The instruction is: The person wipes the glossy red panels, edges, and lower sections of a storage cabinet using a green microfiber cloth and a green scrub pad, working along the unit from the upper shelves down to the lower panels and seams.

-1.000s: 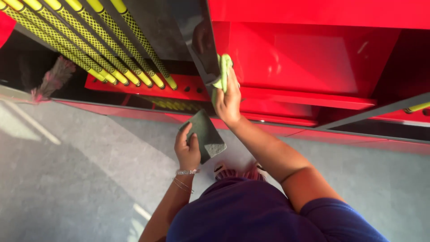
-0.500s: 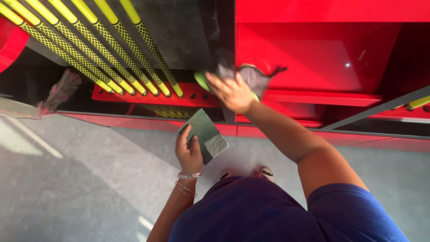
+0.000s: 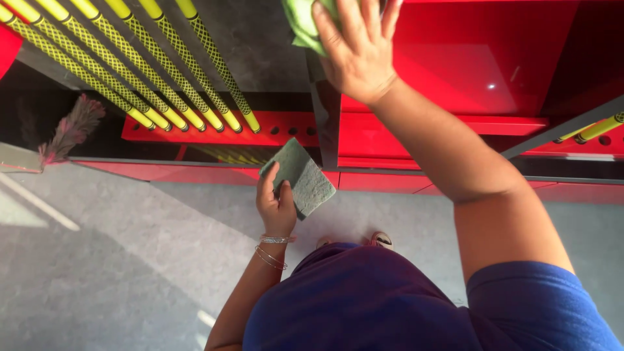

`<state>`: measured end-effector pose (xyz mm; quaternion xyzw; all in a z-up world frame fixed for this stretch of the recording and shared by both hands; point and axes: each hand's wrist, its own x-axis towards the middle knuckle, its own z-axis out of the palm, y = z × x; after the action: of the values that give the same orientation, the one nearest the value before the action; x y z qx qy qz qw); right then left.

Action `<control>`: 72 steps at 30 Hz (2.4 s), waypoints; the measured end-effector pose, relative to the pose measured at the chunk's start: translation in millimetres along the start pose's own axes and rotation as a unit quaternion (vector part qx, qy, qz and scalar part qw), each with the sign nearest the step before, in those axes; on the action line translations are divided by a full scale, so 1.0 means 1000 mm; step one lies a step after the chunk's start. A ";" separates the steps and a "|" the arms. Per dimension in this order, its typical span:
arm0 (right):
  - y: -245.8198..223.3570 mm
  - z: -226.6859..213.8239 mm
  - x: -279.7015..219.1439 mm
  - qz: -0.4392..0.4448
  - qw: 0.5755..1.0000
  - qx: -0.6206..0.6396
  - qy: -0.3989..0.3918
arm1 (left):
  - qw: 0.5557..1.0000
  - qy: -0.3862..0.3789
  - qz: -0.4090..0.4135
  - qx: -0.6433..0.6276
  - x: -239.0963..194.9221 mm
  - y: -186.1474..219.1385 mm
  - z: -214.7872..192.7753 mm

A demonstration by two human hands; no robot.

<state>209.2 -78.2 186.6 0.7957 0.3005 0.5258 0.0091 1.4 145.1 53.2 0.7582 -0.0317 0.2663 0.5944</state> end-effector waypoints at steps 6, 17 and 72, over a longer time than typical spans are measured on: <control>-0.043 0.040 -0.108 -0.026 0.985 0.085 -0.150 | 0.997 0.007 -0.052 -0.048 0.000 -0.008 -0.004; -0.080 0.001 -0.173 0.158 0.962 0.124 -0.185 | 0.998 -0.010 0.055 -0.016 0.002 -0.005 -0.012; 0.174 -0.167 -0.245 0.229 0.830 -0.119 -0.494 | 0.983 -0.105 -0.095 -0.117 0.005 0.007 0.165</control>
<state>84.9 -390.1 115.1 0.9881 0.0000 0.0813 0.1306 63.6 -7.2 36.9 0.7068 -0.0532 0.1218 0.6948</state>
